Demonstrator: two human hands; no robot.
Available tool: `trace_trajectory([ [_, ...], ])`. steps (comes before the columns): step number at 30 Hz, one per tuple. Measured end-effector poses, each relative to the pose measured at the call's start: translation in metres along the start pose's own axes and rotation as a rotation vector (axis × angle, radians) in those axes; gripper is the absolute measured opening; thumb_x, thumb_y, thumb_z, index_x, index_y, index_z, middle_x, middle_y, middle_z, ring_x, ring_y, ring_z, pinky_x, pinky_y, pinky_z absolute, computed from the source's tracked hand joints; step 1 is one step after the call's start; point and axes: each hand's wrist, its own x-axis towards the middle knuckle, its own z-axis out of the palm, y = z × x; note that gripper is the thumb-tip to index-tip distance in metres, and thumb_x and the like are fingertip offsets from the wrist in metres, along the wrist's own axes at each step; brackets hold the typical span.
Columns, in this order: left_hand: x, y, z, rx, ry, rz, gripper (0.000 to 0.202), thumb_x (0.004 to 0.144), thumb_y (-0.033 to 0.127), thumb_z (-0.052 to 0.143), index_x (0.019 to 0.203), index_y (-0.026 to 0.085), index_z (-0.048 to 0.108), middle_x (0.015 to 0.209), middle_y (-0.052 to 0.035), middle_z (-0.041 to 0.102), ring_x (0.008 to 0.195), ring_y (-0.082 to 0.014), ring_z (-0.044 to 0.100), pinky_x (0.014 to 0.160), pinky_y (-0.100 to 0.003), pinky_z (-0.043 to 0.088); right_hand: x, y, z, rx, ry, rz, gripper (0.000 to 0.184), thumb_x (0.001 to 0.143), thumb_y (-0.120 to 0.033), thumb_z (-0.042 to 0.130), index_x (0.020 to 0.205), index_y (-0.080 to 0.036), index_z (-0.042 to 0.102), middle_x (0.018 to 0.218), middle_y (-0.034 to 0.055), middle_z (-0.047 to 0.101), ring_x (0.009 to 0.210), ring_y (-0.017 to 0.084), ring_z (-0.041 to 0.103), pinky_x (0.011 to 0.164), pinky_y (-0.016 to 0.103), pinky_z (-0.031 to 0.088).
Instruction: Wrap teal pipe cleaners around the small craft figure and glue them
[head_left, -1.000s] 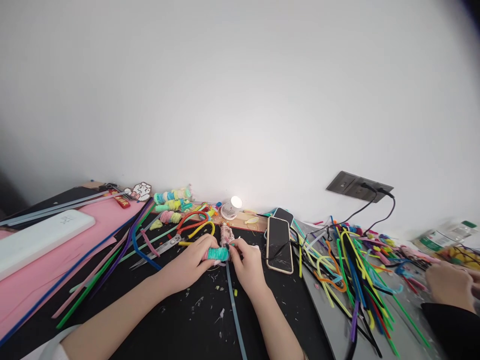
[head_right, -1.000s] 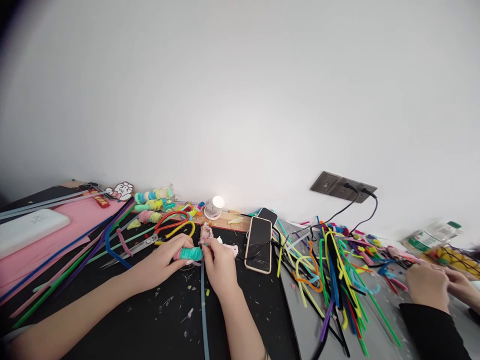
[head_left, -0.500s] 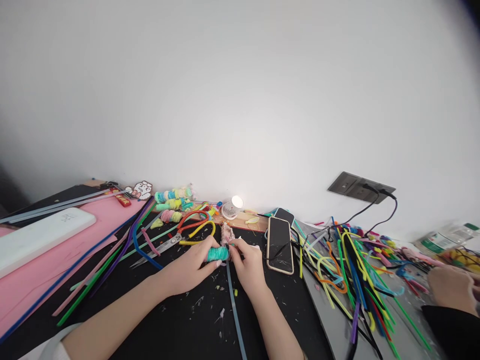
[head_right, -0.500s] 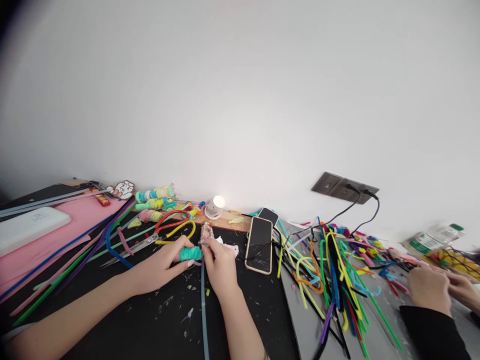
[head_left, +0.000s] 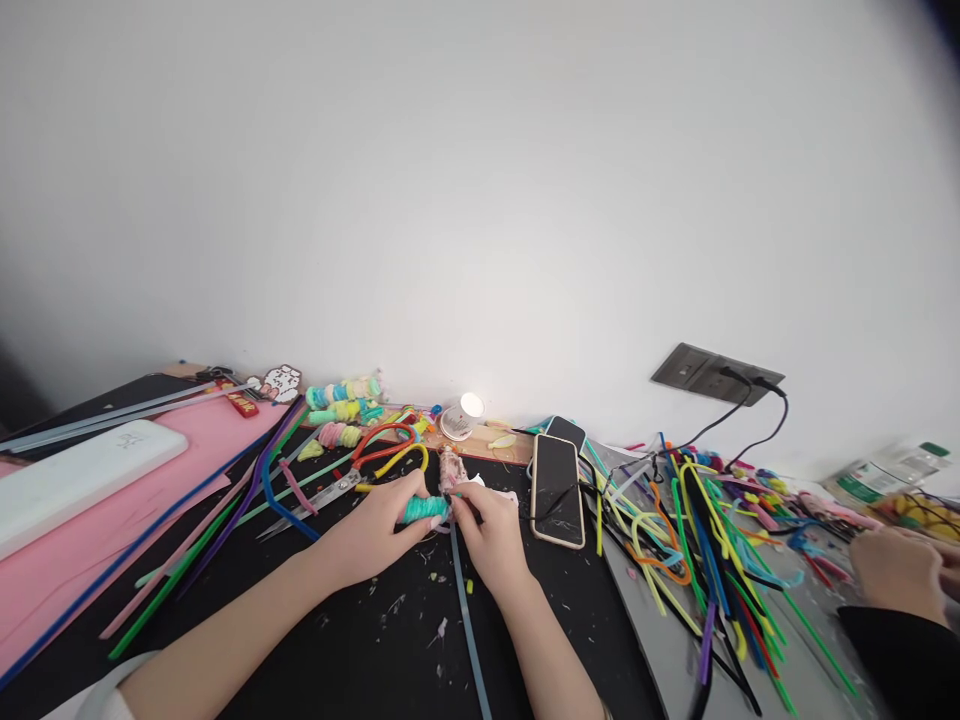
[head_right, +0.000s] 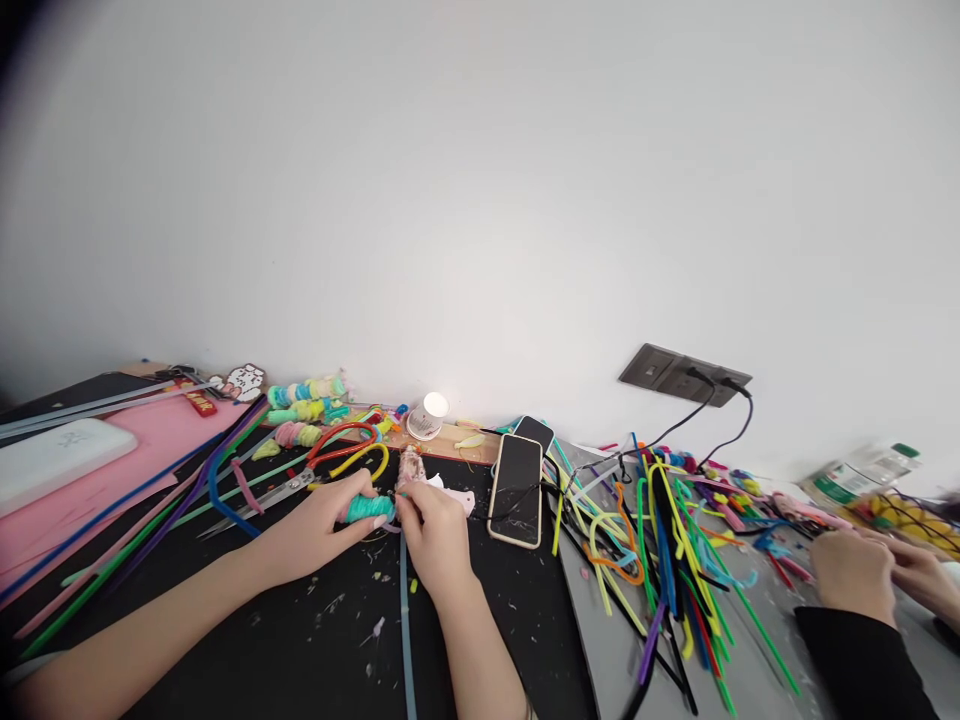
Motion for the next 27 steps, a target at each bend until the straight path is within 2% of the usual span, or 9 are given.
trace_trajectory([
  [10, 0.003, -0.004, 0.002, 0.027, 0.097, -0.016, 0.022, 0.093, 0.038, 0.051, 0.080, 0.025, 0.039, 0.072, 0.0045, 0.050, 0.065, -0.0183, 0.049, 0.063, -0.030, 0.036, -0.001, -0.005, -0.002, -0.010, 0.020, -0.083, 0.024, 0.099, -0.019, 0.051, 0.085, -0.021, 0.070, 0.079, 0.0058, 0.072, 0.071, 0.018, 0.067, 0.066, 0.025, 0.050],
  [14, 0.004, -0.007, 0.002, 0.039, 0.137, -0.033, 0.020, 0.092, 0.036, 0.049, 0.079, 0.026, 0.037, 0.070, 0.0051, 0.046, 0.064, -0.0188, 0.049, 0.063, -0.030, 0.037, -0.001, -0.009, -0.002, 0.001, -0.033, -0.110, 0.025, 0.100, -0.019, 0.051, 0.081, -0.022, 0.066, 0.077, 0.0050, 0.068, 0.072, 0.018, 0.065, 0.066, 0.026, 0.048],
  [18, 0.005, -0.009, 0.002, 0.048, 0.171, -0.036, 0.018, 0.091, 0.035, 0.049, 0.080, 0.026, 0.038, 0.072, 0.0039, 0.048, 0.066, -0.0198, 0.051, 0.064, -0.031, 0.039, -0.001, -0.012, -0.002, 0.017, -0.097, -0.125, 0.026, 0.100, -0.019, 0.050, 0.078, -0.021, 0.064, 0.075, 0.0040, 0.065, 0.071, 0.018, 0.062, 0.065, 0.026, 0.046],
  [21, 0.004, -0.010, 0.000, 0.050, 0.187, -0.042, 0.017, 0.092, 0.038, 0.049, 0.083, 0.026, 0.040, 0.073, 0.0031, 0.051, 0.066, -0.0206, 0.053, 0.064, -0.032, 0.040, 0.001, -0.012, -0.006, 0.039, -0.106, -0.074, 0.019, 0.097, -0.018, 0.051, 0.088, -0.021, 0.068, 0.082, 0.0052, 0.069, 0.076, 0.019, 0.064, 0.070, 0.027, 0.048],
  [23, 0.004, -0.011, -0.002, 0.044, 0.195, -0.057, 0.019, 0.094, 0.042, 0.050, 0.086, 0.026, 0.042, 0.075, 0.0022, 0.054, 0.067, -0.0215, 0.055, 0.063, -0.032, 0.042, 0.002, -0.009, -0.011, 0.013, -0.064, -0.024, 0.018, 0.093, -0.017, 0.053, 0.099, -0.020, 0.070, 0.098, 0.0081, 0.073, 0.092, 0.023, 0.065, 0.083, 0.032, 0.050],
  [25, 0.004, -0.013, -0.005, 0.042, 0.203, -0.080, 0.021, 0.095, 0.046, 0.050, 0.089, 0.026, 0.045, 0.079, 0.0005, 0.059, 0.069, -0.0228, 0.058, 0.066, -0.034, 0.045, 0.003, -0.004, -0.015, -0.083, 0.007, 0.064, 0.029, 0.087, -0.011, 0.050, 0.106, -0.020, 0.069, 0.110, 0.0100, 0.072, 0.105, 0.026, 0.063, 0.094, 0.039, 0.047],
  [27, 0.005, -0.015, -0.007, 0.049, 0.215, -0.101, 0.022, 0.095, 0.047, 0.050, 0.092, 0.026, 0.046, 0.082, -0.0008, 0.062, 0.071, -0.0239, 0.061, 0.068, -0.035, 0.047, 0.003, 0.002, -0.017, -0.202, 0.012, 0.210, 0.044, 0.077, -0.006, 0.050, 0.116, -0.018, 0.066, 0.121, 0.0120, 0.069, 0.115, 0.030, 0.059, 0.099, 0.044, 0.043],
])
